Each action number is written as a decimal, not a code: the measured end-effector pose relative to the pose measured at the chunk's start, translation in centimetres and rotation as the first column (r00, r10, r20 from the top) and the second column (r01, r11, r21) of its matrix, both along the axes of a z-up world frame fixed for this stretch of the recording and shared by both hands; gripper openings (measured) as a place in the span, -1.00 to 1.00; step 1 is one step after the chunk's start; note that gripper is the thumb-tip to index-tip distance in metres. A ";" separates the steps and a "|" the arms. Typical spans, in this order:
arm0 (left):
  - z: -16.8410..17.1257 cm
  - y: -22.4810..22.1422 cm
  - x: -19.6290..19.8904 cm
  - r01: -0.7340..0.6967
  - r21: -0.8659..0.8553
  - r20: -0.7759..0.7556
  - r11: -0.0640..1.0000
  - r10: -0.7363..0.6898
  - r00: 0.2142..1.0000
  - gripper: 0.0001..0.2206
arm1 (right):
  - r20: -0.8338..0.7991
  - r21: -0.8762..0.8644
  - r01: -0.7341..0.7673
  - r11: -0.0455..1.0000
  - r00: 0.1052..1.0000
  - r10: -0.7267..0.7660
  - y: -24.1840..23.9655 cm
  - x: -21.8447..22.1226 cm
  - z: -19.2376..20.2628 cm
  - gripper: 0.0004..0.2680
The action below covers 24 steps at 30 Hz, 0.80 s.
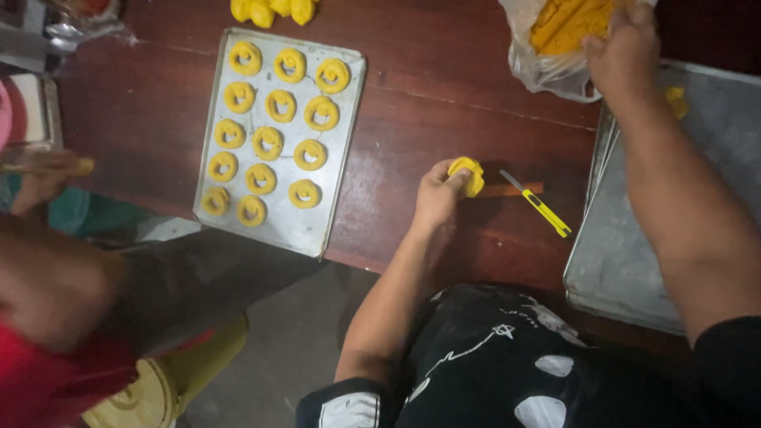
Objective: Shaping portions of yellow dough and placing them onto baking trays.
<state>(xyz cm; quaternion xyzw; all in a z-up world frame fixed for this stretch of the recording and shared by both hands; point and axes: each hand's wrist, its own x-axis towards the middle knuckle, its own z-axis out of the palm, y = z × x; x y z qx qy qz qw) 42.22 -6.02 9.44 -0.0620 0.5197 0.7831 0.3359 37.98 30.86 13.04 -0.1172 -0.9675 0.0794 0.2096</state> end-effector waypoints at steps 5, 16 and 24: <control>0.4 -0.4 -0.4 0.055 -0.121 -0.126 0.991 -0.071 0.990 -0.78 | 0.121 -0.220 0.269 0.938 0.961 -0.247 -2.5 -1.7 2.3 -0.65; -0.6 -2.1 1.3 -0.082 0.070 0.092 0.994 0.076 0.993 -0.71 | 0.031 -0.596 0.290 0.749 0.940 -0.339 9.6 -1.3 -6.3 -0.76; -0.8 0.2 4.4 -0.087 0.027 -0.004 0.996 0.088 0.996 -0.72 | -0.534 -0.820 -0.476 0.318 0.836 -0.125 -7.1 12.1 2.9 -0.91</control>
